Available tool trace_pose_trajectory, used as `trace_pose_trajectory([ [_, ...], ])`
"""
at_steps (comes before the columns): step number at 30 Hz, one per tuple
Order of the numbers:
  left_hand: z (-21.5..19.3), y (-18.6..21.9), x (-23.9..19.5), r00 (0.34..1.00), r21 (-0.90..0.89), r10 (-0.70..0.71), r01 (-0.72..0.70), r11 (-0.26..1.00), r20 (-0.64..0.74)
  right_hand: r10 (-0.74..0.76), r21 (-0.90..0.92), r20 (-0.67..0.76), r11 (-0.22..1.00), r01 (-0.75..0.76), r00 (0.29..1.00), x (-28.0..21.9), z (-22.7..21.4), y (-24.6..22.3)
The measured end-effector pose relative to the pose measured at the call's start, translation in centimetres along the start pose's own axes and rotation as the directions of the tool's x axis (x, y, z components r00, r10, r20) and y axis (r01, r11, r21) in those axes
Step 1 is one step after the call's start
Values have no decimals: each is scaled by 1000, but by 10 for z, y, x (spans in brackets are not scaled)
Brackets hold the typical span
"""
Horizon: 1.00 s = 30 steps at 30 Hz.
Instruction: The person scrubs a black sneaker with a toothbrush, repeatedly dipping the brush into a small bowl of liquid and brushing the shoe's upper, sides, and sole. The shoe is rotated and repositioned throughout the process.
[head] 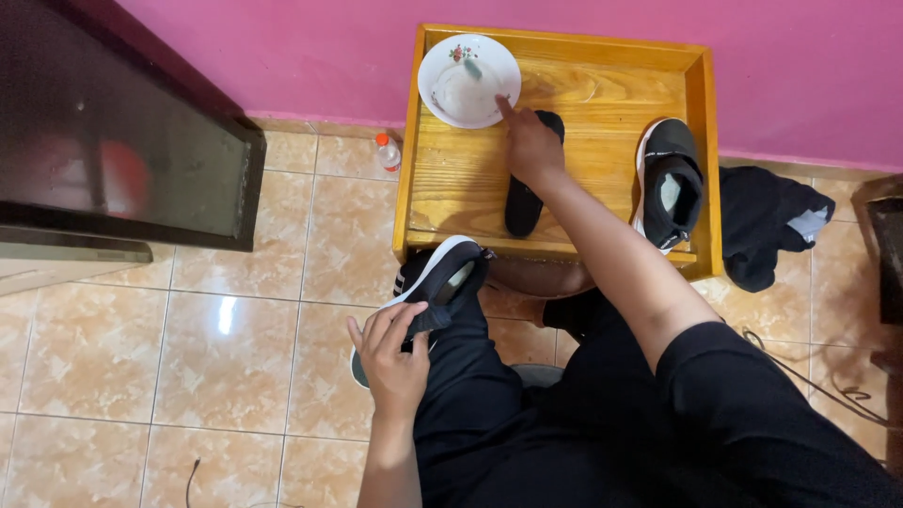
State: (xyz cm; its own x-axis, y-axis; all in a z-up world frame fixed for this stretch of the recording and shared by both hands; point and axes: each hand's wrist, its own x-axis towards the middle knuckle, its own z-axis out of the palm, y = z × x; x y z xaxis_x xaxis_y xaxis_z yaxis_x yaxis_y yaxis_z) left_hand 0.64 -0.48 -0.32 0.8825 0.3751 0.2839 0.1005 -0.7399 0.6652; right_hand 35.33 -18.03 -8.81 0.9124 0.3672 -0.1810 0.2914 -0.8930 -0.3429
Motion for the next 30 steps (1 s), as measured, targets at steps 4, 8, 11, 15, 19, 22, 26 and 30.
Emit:
trace_pose_trajectory([
  [4,-3,2,5,997,-141,69,-72,987,-25,-26,94,-86,995,34,996,-1,9,6],
  [8,7,-15,0,994,-276,41,-69,959,-106,-104,54,-192,992,117,976,3,24,18],
  [11,11,-17,-3,993,-318,-23,-14,948,-113,-103,281,-280,942,184,954,-18,7,7],
  [15,1,-5,2,989,-245,19,-55,968,-147,-52,599,-464,717,357,884,-49,12,4],
  [19,1,-6,2,965,-183,87,-135,974,-248,46,785,-345,561,261,938,-137,10,-4],
  [22,0,-5,5,955,-187,87,-144,972,-285,16,773,-353,568,282,936,-233,2,-25],
  [26,-1,3,7,951,-277,16,-106,955,-308,-140,785,-277,537,308,951,-331,18,-60],
  [30,2,13,6,933,-286,60,-169,943,-354,-216,717,-322,580,387,922,-335,-12,-87],
])
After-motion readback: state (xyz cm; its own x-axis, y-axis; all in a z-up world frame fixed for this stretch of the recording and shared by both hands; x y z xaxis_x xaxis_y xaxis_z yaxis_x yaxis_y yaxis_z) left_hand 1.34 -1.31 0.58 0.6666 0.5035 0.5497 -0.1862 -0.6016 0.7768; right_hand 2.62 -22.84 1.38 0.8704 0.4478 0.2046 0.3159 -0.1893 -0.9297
